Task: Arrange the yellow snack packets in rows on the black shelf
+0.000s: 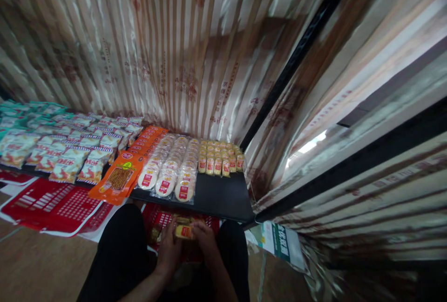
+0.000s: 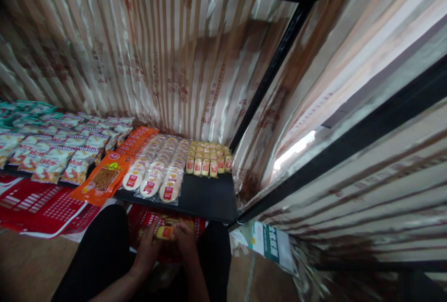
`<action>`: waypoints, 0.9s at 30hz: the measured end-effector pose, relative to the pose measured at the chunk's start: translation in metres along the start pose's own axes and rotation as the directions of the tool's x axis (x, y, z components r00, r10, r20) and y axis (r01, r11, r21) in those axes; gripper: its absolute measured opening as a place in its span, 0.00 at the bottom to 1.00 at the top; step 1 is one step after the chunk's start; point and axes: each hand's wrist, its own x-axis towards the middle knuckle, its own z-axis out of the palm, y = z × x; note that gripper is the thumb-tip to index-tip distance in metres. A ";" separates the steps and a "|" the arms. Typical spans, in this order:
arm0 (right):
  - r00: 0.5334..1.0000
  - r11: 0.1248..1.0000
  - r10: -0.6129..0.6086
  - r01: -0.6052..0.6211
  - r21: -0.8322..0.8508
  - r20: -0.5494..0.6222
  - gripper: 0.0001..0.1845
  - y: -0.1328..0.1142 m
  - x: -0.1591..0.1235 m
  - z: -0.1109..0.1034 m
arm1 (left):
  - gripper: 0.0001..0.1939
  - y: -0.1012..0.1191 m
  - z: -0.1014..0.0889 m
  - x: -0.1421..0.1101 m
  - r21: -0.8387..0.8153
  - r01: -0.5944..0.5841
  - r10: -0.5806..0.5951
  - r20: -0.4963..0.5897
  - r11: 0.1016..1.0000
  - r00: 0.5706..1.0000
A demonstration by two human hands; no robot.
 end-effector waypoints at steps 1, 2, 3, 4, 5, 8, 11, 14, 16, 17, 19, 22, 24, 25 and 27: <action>1.000 1.000 -0.007 0.007 -0.001 0.015 0.10 -0.004 0.000 -0.002 | 0.27 0.003 0.000 -0.001 -0.015 -0.043 0.043 0.008 0.999 0.999; 1.000 1.000 -0.016 0.016 -0.007 0.026 0.10 -0.008 0.000 -0.004 | 0.28 0.006 0.000 -0.003 -0.026 -0.081 0.081 0.023 0.996 0.996; 0.999 0.999 -0.032 0.032 -0.011 0.028 0.10 -0.012 -0.001 -0.005 | 0.28 0.009 0.000 -0.004 -0.031 -0.109 0.110 0.047 0.994 0.993; 0.999 0.999 -0.049 0.049 -0.011 0.019 0.12 -0.016 -0.002 -0.006 | 0.28 0.011 0.000 -0.005 -0.033 -0.125 0.127 0.071 0.992 0.989; 0.998 0.998 -0.064 0.064 -0.009 0.002 0.14 -0.021 -0.003 -0.007 | 0.27 0.013 0.000 -0.006 -0.032 -0.126 0.128 0.099 0.992 0.987; 0.995 0.997 -0.069 0.071 0.025 -0.071 0.21 -0.034 -0.006 -0.006 | 0.26 0.021 0.000 -0.008 -0.039 -0.063 0.069 0.161 0.997 0.985; 0.991 0.997 -0.053 0.060 0.058 -0.124 0.25 -0.046 -0.010 -0.005 | 0.25 0.031 0.001 -0.010 -0.076 0.007 0.007 0.181 0.997 0.984; 0.990 0.995 -0.063 0.072 0.068 -0.129 0.26 -0.053 -0.013 -0.005 | 0.21 0.041 0.004 -0.011 -0.142 0.033 -0.007 0.180 0.989 0.984; 0.993 0.991 -0.074 0.083 0.100 -0.088 0.28 -0.057 -0.014 -0.006 | 0.20 0.047 0.007 -0.011 -0.192 0.025 0.011 0.182 0.981 0.983; 0.995 0.989 -0.081 0.088 0.116 -0.065 0.28 -0.058 -0.014 -0.007 | 0.20 0.049 0.010 -0.010 -0.207 0.021 0.018 0.184 0.978 0.983; 0.994 0.985 -0.108 0.112 0.130 -0.034 0.28 -0.061 -0.015 -0.008 | 0.22 0.054 0.014 -0.008 -0.201 0.019 0.022 0.201 0.979 0.979; 0.986 0.978 -0.166 0.169 0.123 -0.032 0.25 -0.064 -0.016 -0.007 | 0.24 0.063 0.017 -0.004 -0.152 0.017 0.015 0.213 0.988 0.977; 0.980 0.973 -0.195 0.198 0.120 -0.044 0.23 -0.065 -0.016 -0.007 | 0.23 0.071 0.017 -0.002 -0.128 0.020 0.006 0.201 0.992 0.979; 0.978 0.971 -0.201 0.207 0.116 -0.059 0.23 -0.065 -0.015 -0.008 | 0.23 0.075 0.018 0.000 -0.123 0.023 0.001 0.194 0.992 0.981; 0.974 0.971 -0.207 0.216 0.101 -0.096 0.22 -0.065 -0.012 -0.010 | 0.23 0.082 0.019 0.002 -0.116 0.021 0.002 0.197 0.993 0.980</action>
